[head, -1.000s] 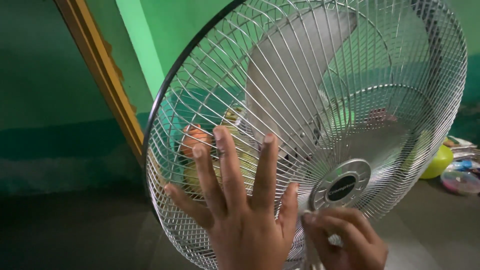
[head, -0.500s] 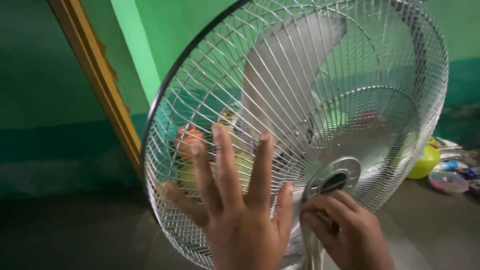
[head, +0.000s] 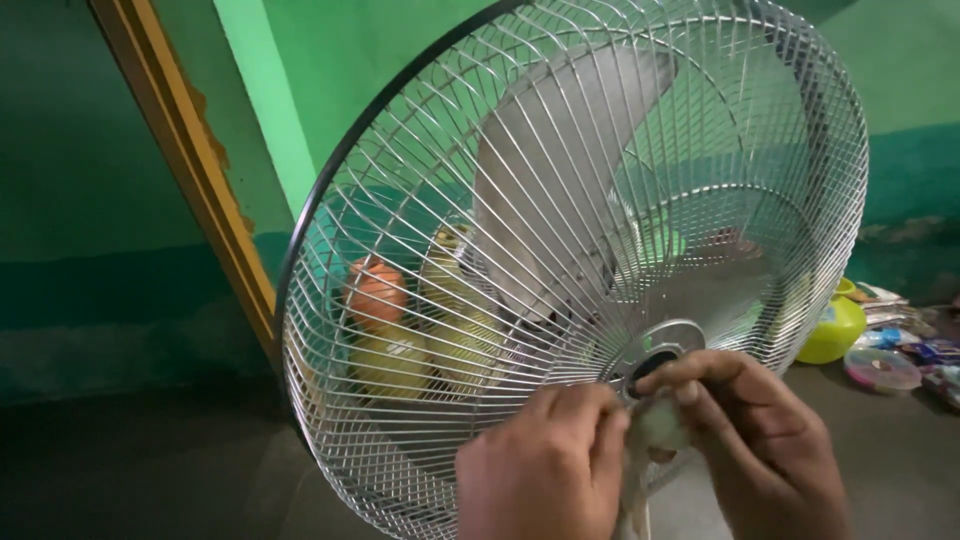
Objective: The person wipes the front metal grille of a standing electric fan with a white cloth. They hold the grille with the left hand and rub the surface with the right hand, moving around the circular frame and the central hub. The fan remains assembled and stationary throughout the clip.
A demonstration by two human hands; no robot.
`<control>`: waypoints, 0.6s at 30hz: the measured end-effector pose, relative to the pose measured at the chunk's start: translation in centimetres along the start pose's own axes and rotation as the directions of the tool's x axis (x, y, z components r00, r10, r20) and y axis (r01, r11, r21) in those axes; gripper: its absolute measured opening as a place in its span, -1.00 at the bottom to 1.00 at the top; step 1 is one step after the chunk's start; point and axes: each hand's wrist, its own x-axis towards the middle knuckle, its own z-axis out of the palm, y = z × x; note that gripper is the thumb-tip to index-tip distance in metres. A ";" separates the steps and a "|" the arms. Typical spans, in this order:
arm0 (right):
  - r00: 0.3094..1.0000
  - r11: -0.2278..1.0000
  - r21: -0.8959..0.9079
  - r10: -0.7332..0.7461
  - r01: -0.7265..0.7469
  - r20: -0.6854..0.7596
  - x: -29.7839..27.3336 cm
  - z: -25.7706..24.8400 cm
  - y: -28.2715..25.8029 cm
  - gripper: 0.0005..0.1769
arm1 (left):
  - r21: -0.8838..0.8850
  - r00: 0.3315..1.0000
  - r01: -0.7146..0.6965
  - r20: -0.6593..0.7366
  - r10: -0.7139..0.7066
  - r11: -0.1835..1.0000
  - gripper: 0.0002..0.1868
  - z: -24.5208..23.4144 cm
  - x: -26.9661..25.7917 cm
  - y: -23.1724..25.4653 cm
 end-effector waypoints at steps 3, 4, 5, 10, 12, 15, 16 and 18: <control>0.996 0.992 -0.091 -0.082 0.084 0.024 0.0 0.6 -0.1 -0.79 | -0.106 0.999 0.024 -0.040 -0.028 0.994 -0.83 0.3 -0.3 0.5; 0.992 0.992 -0.037 -0.121 0.122 0.028 0.0 0.7 0.0 -0.79 | -0.133 0.999 0.028 -0.022 -0.031 0.991 -0.84 0.2 -0.4 0.5; 0.987 0.987 0.020 -0.160 0.159 0.031 -0.1 0.7 0.1 -0.79 | -0.128 1.000 0.000 0.020 0.003 0.992 -0.72 -0.1 -0.3 0.3; 0.994 0.966 0.240 -0.087 0.101 -0.069 0.0 -1.5 1.3 -0.70 | -0.170 0.983 -0.100 0.133 0.123 0.980 -0.65 -1.3 0.4 0.0; 0.999 0.993 0.115 -0.029 0.026 0.023 -0.3 -2.2 2.3 -0.62 | -0.272 0.991 -0.104 -0.109 0.077 0.957 -0.76 -1.4 0.2 0.7; 0.976 0.995 -0.075 0.080 -0.066 0.202 -0.1 -2.4 3.4 -0.45 | -0.410 0.949 -0.182 -0.310 0.051 0.894 -0.83 -2.0 0.2 1.3; 0.975 0.990 -0.087 0.127 -0.113 0.182 0.2 -2.2 3.7 -0.40 | -0.451 0.936 -0.218 -0.349 0.054 0.866 -0.84 -2.2 0.2 1.4; 0.990 0.992 -0.054 0.121 -0.117 0.070 0.6 -1.8 3.4 -0.39 | -0.327 0.877 -0.334 -0.452 0.164 0.884 -0.74 -2.3 0.1 1.3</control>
